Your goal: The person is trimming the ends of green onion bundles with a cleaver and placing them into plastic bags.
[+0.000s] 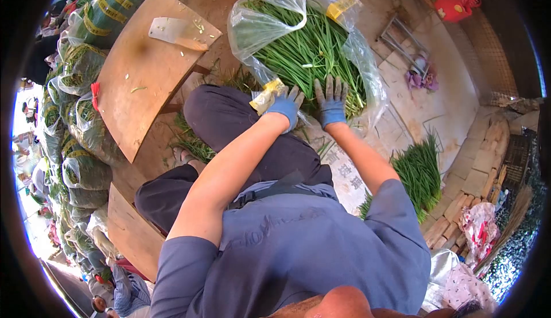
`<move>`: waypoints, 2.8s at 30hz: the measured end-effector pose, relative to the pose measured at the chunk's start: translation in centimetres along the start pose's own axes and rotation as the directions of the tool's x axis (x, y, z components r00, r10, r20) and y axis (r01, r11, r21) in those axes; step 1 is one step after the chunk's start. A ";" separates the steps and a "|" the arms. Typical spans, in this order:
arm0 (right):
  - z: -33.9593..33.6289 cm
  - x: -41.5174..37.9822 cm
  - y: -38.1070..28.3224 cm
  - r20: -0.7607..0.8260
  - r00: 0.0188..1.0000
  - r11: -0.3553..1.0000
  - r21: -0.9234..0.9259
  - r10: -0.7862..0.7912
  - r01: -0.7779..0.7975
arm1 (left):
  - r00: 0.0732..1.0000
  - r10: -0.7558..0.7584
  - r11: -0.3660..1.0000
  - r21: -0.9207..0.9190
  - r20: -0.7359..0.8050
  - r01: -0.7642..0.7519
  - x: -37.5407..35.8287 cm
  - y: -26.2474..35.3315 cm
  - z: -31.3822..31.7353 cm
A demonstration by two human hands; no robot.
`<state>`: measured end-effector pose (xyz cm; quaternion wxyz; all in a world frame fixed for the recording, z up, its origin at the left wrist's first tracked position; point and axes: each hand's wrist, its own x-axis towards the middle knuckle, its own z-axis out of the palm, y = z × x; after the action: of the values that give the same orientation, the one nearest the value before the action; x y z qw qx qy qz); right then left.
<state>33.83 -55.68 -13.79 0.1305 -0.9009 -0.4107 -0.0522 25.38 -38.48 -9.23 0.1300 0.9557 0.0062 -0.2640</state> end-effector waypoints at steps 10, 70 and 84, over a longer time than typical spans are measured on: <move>-3.3 4.3 5.4 0.423 0.803 0.899 -0.069 0.419 -0.432 | 0.915 0.036 0.995 0.070 0.401 -0.069 0.2 -2.2 2.6; -23.2 10.2 -27.2 0.744 0.222 0.190 0.425 -0.630 -0.885 | 0.549 -0.542 -0.562 -0.212 -0.636 -0.800 -33.0 -16.2 -17.9; -10.8 17.1 -32.8 0.495 0.691 0.053 0.831 -0.527 -0.554 | 0.542 -0.747 -0.543 -0.116 -0.384 -0.831 -30.0 -21.9 -11.8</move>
<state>20.53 -25.62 6.34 0.5385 -0.4848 -0.3278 0.6063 3.75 -12.64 10.35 0.8823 0.1461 0.1491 0.4219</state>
